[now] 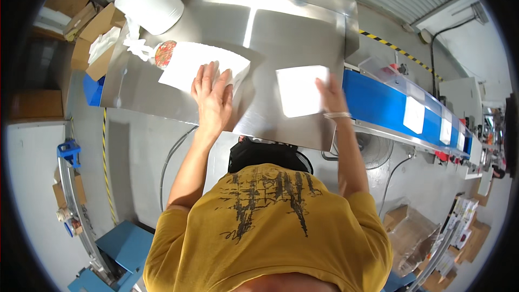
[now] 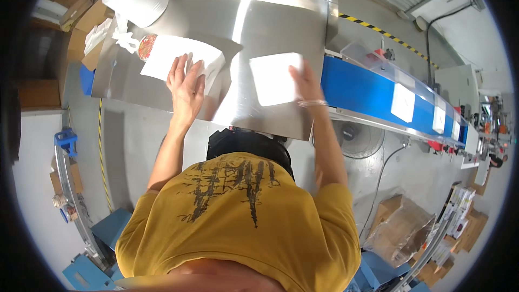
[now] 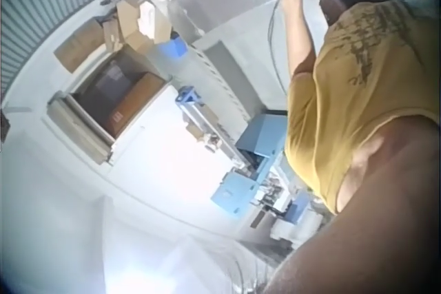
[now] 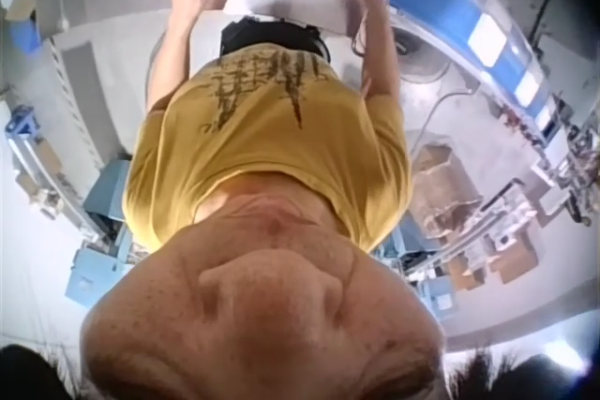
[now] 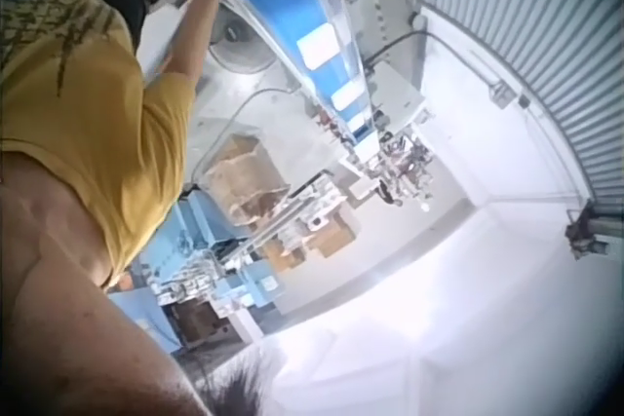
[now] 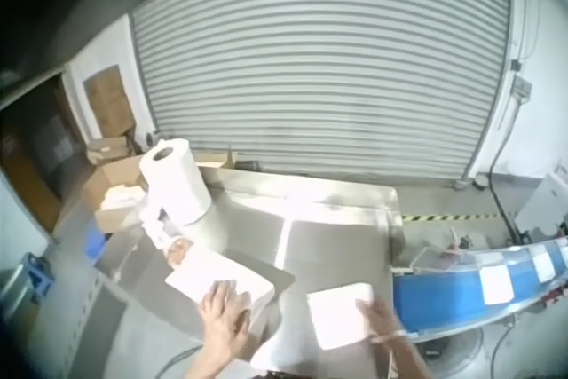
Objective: Organizing and aligning stacks of paper from a conveyor belt in a paper mill.
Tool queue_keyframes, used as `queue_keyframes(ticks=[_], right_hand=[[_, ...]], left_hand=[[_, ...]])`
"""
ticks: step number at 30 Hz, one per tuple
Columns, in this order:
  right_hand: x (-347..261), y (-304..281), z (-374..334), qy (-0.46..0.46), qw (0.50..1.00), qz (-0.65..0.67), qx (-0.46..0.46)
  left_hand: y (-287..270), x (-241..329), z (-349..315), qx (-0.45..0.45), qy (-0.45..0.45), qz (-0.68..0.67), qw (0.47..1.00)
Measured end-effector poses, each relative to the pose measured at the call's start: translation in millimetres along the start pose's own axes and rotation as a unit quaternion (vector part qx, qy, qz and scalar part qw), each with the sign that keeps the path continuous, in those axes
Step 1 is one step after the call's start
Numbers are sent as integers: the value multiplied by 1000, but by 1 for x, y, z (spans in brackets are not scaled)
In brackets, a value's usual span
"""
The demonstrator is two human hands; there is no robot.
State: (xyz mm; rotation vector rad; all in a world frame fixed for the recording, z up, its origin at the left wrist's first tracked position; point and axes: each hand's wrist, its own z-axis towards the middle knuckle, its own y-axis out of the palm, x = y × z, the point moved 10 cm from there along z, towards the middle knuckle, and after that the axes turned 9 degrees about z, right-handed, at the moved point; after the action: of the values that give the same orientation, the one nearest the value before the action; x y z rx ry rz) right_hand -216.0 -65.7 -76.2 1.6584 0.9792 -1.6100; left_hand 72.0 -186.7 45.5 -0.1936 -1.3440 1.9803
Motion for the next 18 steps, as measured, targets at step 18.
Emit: queue_keyframes(ticks=[18], right_hand=[[-73, 167, 28, -150, 943, -108, -277]], left_hand=[[-3, 3, 2, -3, 21, -27, 999]])
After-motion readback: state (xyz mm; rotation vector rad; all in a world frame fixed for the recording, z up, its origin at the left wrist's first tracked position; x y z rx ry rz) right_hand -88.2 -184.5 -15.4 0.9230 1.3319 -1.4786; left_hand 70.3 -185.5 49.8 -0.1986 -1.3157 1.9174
